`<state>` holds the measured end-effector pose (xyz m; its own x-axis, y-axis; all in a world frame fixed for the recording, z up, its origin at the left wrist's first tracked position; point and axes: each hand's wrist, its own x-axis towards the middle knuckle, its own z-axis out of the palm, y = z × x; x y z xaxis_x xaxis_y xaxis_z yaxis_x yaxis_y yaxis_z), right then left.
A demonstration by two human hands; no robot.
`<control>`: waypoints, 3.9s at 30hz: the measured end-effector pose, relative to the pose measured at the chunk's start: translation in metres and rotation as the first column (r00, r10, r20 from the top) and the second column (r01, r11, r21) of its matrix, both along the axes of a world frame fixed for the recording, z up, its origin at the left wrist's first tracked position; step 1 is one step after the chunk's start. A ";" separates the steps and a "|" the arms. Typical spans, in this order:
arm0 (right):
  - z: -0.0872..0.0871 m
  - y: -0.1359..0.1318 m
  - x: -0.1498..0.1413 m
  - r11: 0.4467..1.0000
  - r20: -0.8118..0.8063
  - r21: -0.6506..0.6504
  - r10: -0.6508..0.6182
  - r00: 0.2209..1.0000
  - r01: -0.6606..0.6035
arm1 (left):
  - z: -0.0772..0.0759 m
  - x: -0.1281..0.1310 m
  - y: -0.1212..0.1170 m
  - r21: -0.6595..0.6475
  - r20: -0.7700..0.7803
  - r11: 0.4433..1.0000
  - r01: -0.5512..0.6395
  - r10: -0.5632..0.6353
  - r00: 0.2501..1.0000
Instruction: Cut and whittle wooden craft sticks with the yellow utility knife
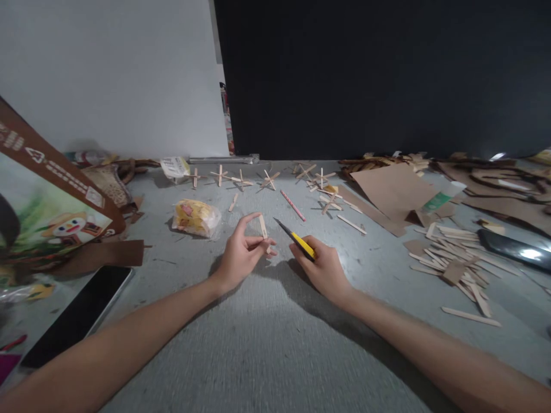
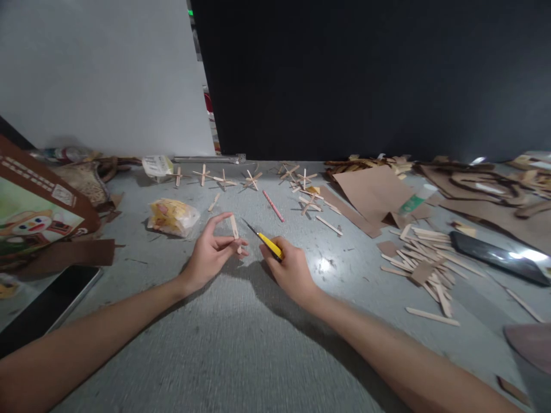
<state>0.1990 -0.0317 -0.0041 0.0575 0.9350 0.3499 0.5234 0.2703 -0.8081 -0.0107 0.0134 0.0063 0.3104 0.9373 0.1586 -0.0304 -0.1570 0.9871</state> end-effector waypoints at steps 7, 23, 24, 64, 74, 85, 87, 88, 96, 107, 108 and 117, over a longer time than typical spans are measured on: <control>0.000 0.000 0.001 1.000 -0.019 -0.011 0.007 1.000 -0.008 | 0.001 0.001 0.002 0.030 -0.018 0.999 0.025 -0.024 1.000; 0.000 0.000 0.002 0.997 -0.137 0.038 0.077 0.988 -0.072 | -0.001 -0.005 0.008 -0.127 -0.068 0.920 0.372 -0.382 0.922; 0.000 0.000 0.003 0.994 -0.139 0.051 0.105 0.985 -0.099 | 0.000 -0.005 0.007 -0.143 -0.075 0.903 0.406 -0.419 0.905; 0.001 -0.025 0.011 0.989 0.179 0.067 0.118 0.977 -0.132 | -0.012 -0.002 0.004 0.172 -0.358 0.985 0.002 0.060 0.932; 0.003 -0.022 0.009 0.988 0.249 0.005 0.150 0.957 -0.156 | -0.002 -0.003 0.000 0.190 -0.456 0.980 0.056 0.038 0.889; 0.003 -0.023 0.010 0.988 0.243 -0.005 0.151 0.958 -0.154 | 0.002 -0.003 -0.003 0.219 -0.578 0.975 0.034 0.102 0.810; 0.003 -0.023 0.010 0.987 0.251 0.036 0.145 0.957 -0.159 | 0.004 -0.003 -0.005 0.214 -0.609 0.977 0.022 0.116 0.785; 0.003 -0.023 0.010 0.984 0.254 0.061 0.144 0.956 -0.165 | 0.005 -0.003 -0.006 0.209 -0.626 0.978 0.017 0.120 0.770; 0.000 -0.021 0.010 0.956 0.284 0.164 0.189 0.940 -0.242 | 0.005 -0.002 -0.007 0.196 -0.699 0.980 0.020 0.125 0.704; 0.011 -0.023 0.002 0.983 0.087 -0.095 0.168 0.982 -0.160 | -0.005 -0.008 -0.002 0.277 -0.687 0.958 0.070 0.147 0.712; 0.012 -0.023 0.001 0.981 0.068 -0.113 0.166 0.984 -0.158 | -0.005 -0.008 -0.002 0.280 -0.687 0.957 0.074 0.146 0.711; 0.019 -0.025 -0.004 0.949 -0.140 -0.253 0.157 0.978 -0.188 | -0.004 -0.007 -0.004 0.295 -0.711 0.952 0.078 0.164 0.684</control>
